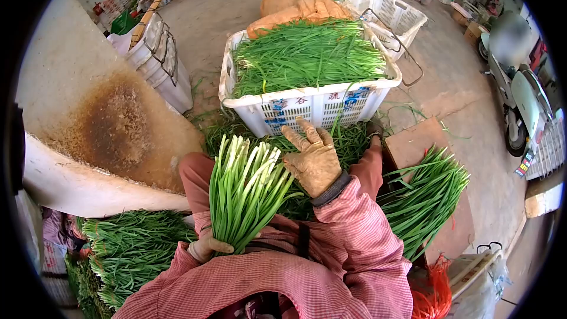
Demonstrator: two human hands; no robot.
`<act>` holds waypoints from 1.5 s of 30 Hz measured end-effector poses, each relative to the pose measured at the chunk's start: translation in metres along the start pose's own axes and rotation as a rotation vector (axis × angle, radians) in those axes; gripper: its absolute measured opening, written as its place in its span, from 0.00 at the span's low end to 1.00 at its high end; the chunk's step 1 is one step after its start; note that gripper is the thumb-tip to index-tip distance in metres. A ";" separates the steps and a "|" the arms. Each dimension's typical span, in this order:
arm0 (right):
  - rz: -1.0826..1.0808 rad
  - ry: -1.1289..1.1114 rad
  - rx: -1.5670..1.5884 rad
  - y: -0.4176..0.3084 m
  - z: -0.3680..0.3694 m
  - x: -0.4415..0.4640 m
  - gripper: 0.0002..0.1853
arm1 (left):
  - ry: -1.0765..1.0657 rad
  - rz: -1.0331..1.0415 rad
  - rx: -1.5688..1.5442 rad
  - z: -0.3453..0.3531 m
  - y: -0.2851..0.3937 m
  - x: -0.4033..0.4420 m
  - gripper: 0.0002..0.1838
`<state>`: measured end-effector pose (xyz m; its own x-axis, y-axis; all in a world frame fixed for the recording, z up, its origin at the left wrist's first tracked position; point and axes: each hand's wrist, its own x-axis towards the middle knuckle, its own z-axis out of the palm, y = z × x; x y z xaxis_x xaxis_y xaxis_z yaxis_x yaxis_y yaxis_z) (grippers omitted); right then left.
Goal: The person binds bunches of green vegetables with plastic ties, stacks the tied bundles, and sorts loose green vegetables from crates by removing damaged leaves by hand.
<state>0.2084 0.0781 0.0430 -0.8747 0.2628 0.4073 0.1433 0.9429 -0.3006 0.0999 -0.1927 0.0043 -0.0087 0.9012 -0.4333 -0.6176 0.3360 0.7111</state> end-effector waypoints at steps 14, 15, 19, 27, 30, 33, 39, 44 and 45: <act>0.138 -0.054 0.804 -0.009 0.036 -0.006 0.09 | -0.133 0.056 0.004 -0.010 -0.004 0.008 0.36; 0.114 -0.038 0.743 -0.006 0.035 -0.005 0.07 | -0.051 0.078 -0.021 -0.007 -0.006 0.005 0.36; 0.445 0.503 0.692 0.036 0.021 0.007 0.11 | 0.147 0.094 0.148 -0.001 -0.006 -0.006 0.36; -0.040 0.093 0.098 -0.033 -0.028 0.036 0.23 | 0.209 0.151 0.212 0.011 -0.006 -0.005 0.25; -0.263 -0.361 0.282 -0.008 0.027 0.047 0.22 | 0.187 0.104 0.439 0.013 -0.002 -0.009 0.32; -0.170 -0.474 0.603 -0.008 0.025 0.051 0.14 | 0.163 0.065 0.267 0.006 -0.005 -0.009 0.34; 0.329 -0.328 1.025 0.005 0.028 0.048 0.07 | -0.021 0.047 0.082 -0.018 -0.010 0.000 0.35; 0.593 0.426 0.722 0.120 0.028 0.048 0.04 | -0.026 0.077 0.048 -0.017 -0.013 -0.001 0.35; 0.778 0.571 0.675 0.129 0.009 0.045 0.04 | -0.023 0.073 0.042 -0.014 -0.009 -0.003 0.35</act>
<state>0.1833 0.2100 0.0144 -0.3012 0.9348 0.1882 0.1233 0.2339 -0.9644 0.0947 -0.2023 -0.0090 -0.0339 0.9295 -0.3673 -0.5823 0.2803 0.7631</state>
